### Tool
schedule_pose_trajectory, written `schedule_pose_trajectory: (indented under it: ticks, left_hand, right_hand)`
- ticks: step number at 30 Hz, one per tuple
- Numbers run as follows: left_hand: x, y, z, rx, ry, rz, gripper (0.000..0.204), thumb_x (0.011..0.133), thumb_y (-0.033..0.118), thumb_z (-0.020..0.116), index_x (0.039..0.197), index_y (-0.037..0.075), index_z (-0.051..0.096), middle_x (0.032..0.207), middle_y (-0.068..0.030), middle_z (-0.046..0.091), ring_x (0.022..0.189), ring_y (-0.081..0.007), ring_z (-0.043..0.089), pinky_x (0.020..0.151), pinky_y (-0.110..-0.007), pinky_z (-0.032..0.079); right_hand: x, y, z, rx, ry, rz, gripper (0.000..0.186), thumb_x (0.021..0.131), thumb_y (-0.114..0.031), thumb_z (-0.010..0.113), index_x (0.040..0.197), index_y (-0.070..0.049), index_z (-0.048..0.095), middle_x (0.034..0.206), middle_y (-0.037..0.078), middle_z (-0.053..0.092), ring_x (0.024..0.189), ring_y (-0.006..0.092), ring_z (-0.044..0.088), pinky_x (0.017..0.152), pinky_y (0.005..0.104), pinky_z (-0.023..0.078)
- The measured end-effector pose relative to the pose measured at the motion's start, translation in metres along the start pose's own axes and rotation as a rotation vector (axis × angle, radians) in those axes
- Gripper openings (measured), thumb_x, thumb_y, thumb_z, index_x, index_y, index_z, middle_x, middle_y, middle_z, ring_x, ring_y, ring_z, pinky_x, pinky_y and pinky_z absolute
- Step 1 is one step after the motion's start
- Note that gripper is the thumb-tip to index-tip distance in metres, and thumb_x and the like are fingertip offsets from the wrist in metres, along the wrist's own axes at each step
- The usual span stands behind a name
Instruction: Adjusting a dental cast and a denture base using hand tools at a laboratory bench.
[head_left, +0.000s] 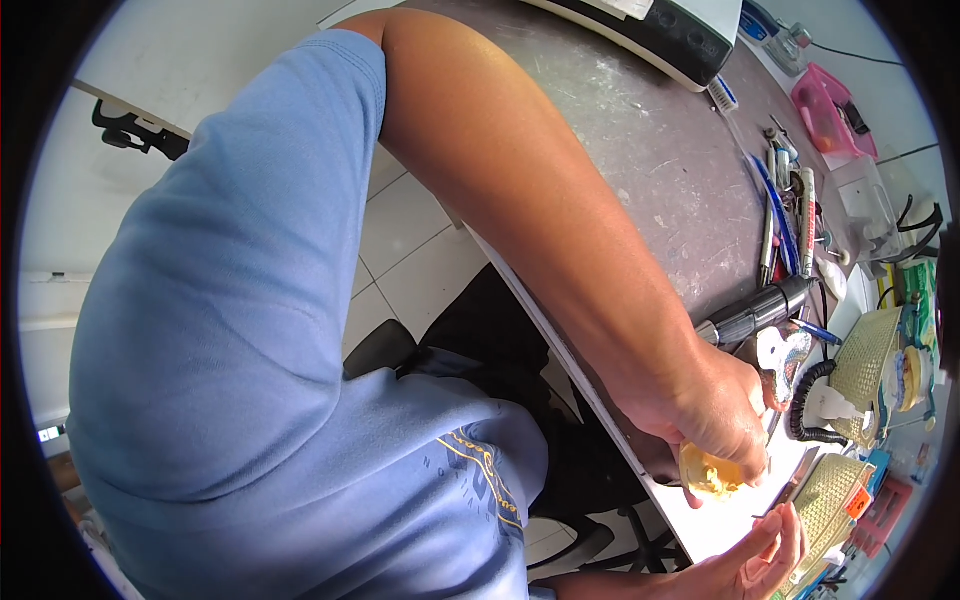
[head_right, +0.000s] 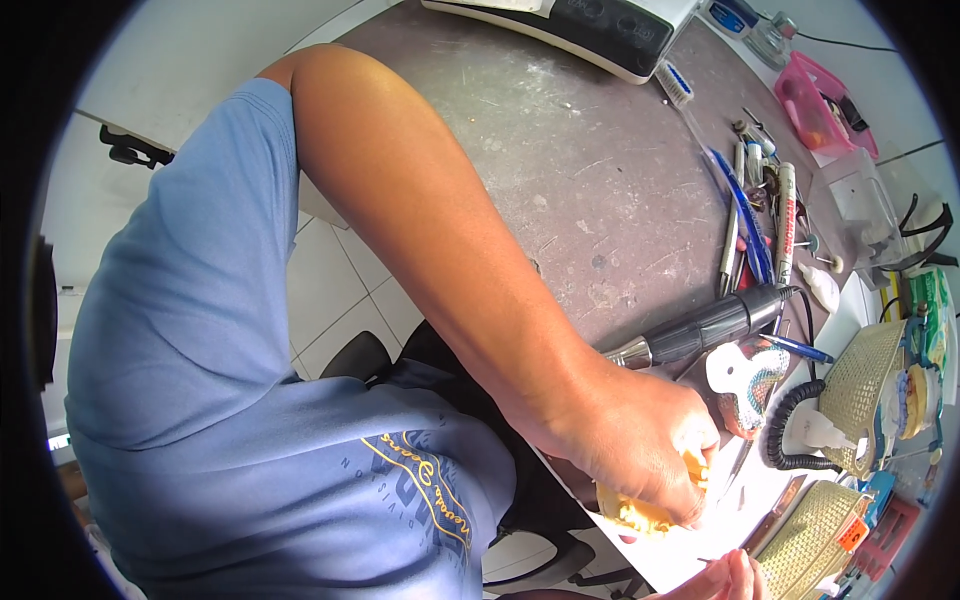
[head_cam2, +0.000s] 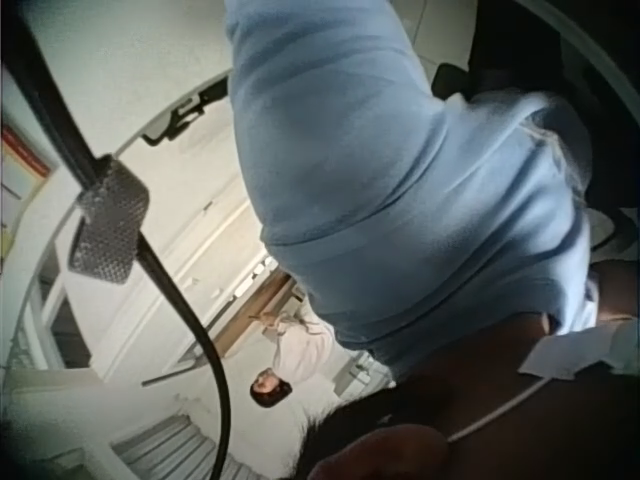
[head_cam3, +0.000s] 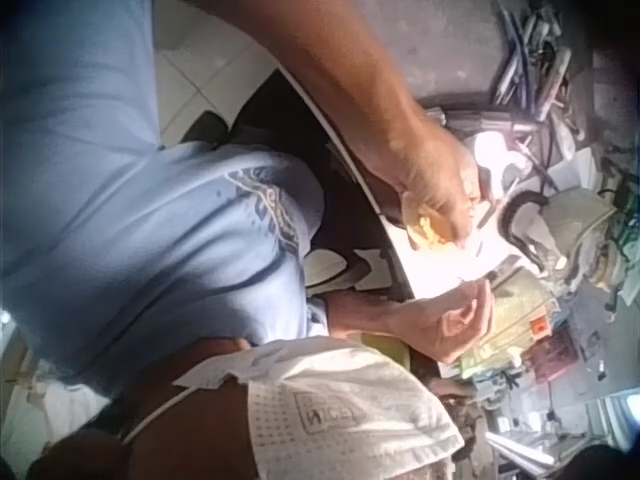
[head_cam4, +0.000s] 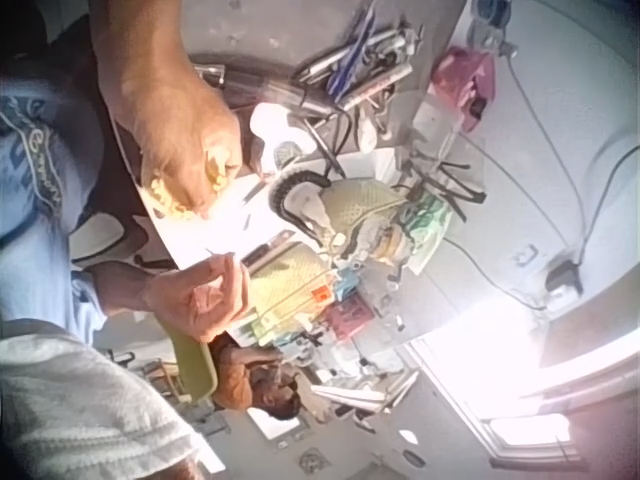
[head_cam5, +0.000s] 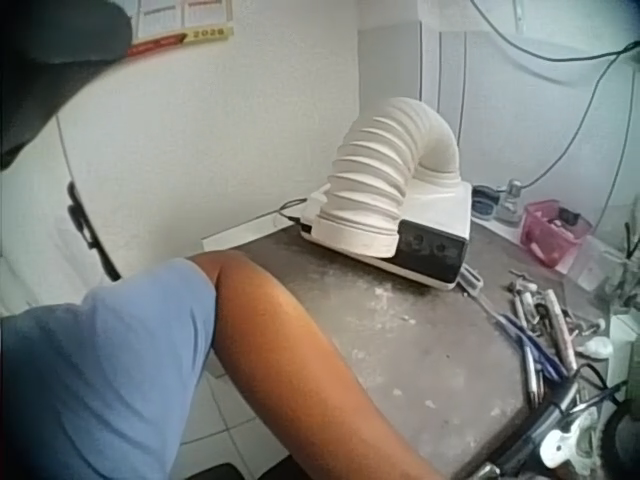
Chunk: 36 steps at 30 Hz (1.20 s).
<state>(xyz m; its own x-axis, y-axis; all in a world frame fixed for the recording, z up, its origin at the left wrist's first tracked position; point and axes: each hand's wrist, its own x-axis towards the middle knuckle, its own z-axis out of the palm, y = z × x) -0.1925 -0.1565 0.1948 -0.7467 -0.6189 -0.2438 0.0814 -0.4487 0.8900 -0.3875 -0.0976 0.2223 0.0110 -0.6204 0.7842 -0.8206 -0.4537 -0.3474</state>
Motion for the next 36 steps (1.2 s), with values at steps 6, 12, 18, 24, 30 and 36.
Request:
schedule_pose_trajectory:
  ticks: [6, 12, 18, 24, 30, 36]
  left_hand:
    - [-0.006, -0.007, 0.005, 0.026, -0.012, 0.013, 0.035, 0.080, 0.014, 0.076, 0.109, 0.000, 0.062, 0.094, -0.0121, 0.070, 0.082, -0.0203, 0.070, 0.066, -0.031, 0.059]
    - [0.000, -0.006, 0.005, 0.031, -0.002, 0.029, 0.035, 0.080, 0.014, 0.076, 0.109, 0.000, 0.062, 0.093, -0.0122, 0.070, 0.081, -0.0204, 0.070, 0.066, -0.031, 0.059]
    - [-0.011, -0.009, 0.000, 0.017, 0.023, 0.045, 0.035, 0.080, 0.013, 0.076, 0.109, 0.000, 0.062, 0.093, -0.0123, 0.070, 0.081, -0.0205, 0.070, 0.065, -0.031, 0.059]
    - [0.000, -0.005, 0.003, -0.006, 0.040, 0.061, 0.035, 0.080, 0.013, 0.076, 0.109, 0.000, 0.061, 0.093, -0.0124, 0.070, 0.081, -0.0207, 0.071, 0.065, -0.031, 0.059]
    - [0.000, -0.008, 0.004, -0.024, 0.045, 0.074, 0.035, 0.080, 0.013, 0.076, 0.109, 0.000, 0.061, 0.092, -0.0125, 0.070, 0.080, -0.0208, 0.071, 0.064, -0.031, 0.059]
    - [-0.001, -0.011, 0.004, -0.038, 0.050, 0.083, 0.035, 0.080, 0.013, 0.076, 0.109, 0.000, 0.061, 0.092, -0.0126, 0.070, 0.080, -0.0209, 0.071, 0.063, -0.031, 0.060]
  right_hand:
    - [0.000, 0.001, -0.006, 0.190, -0.221, 0.047, 0.016, 0.087, -0.008, 0.074, 0.090, 0.007, 0.070, 0.082, 0.013, 0.067, 0.075, 0.0220, 0.064, 0.061, 0.0303, 0.051]
    - [0.002, -0.010, 0.002, 0.200, -0.315, 0.177, 0.012, 0.085, -0.002, 0.074, 0.089, 0.008, 0.069, 0.082, 0.014, 0.067, 0.077, 0.0226, 0.063, 0.066, 0.0329, 0.052]
    - [0.003, -0.005, 0.002, 0.196, -0.350, 0.117, 0.013, 0.085, -0.001, 0.074, 0.092, 0.008, 0.069, 0.082, 0.014, 0.067, 0.077, 0.0228, 0.064, 0.065, 0.0326, 0.052]
    - [0.006, -0.007, 0.003, 0.179, -0.368, 0.032, 0.008, 0.083, 0.003, 0.073, 0.089, 0.006, 0.069, 0.081, 0.013, 0.067, 0.076, 0.0227, 0.065, 0.062, 0.0319, 0.053]
    - [0.009, -0.009, 0.000, 0.117, -0.375, -0.001, 0.007, 0.082, 0.005, 0.073, 0.088, 0.006, 0.069, 0.081, 0.013, 0.067, 0.075, 0.0230, 0.064, 0.061, 0.0325, 0.053]
    - [0.002, 0.002, -0.015, -0.006, -0.536, 0.107, 0.009, 0.094, 0.000, 0.059, 0.101, 0.003, 0.064, 0.100, 0.014, 0.062, 0.096, 0.0222, 0.062, 0.084, 0.0373, 0.050]
